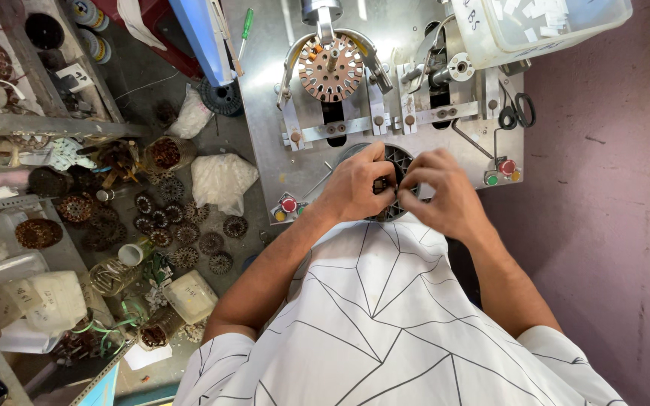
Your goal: The person operates a coil winding machine, places a stator core into the fixture, and winds copper wire onto it. They then remove the wound stator, trim excess wire with shears, and place the finished component into a container.
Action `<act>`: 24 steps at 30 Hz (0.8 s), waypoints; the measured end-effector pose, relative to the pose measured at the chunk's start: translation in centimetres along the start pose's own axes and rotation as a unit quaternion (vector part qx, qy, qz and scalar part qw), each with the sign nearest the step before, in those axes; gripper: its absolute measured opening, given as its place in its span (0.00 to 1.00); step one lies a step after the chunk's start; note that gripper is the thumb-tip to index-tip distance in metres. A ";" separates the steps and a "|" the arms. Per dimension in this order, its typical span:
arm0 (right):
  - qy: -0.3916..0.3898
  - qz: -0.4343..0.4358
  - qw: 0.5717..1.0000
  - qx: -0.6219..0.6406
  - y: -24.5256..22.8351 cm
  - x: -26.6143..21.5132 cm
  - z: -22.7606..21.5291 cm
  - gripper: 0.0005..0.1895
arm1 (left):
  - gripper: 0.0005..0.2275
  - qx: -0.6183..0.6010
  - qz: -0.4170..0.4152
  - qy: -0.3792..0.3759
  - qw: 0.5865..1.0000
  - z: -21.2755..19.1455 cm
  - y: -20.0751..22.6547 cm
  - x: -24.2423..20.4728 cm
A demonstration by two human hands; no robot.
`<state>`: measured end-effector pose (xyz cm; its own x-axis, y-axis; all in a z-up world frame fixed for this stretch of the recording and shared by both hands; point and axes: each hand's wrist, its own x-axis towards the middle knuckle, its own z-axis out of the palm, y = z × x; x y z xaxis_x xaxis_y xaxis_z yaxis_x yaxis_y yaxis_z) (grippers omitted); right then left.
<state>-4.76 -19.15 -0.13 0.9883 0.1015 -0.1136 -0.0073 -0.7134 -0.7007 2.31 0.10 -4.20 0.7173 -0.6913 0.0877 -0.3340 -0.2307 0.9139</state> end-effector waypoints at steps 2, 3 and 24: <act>0.030 0.036 0.999 -0.018 0.2 0.4 0.0 0.05 | 0.05 0.003 -0.002 -0.003 1.000 0.0 0.1 0.0; 0.045 0.053 0.997 -0.026 0.1 0.3 0.1 0.05 | 0.05 0.007 -0.005 -0.004 1.000 -0.1 0.3 0.0; 0.074 -0.176 0.982 0.004 -0.1 -2.3 -0.1 0.06 | 0.03 0.173 0.137 -0.205 0.954 -2.1 0.3 8.7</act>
<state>-6.99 -19.38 0.25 0.9410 0.2389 0.2395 0.3382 -0.6460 -0.6843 9.70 -4.57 -2.37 0.2984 -0.9512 0.0784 -0.7075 -0.1653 0.6871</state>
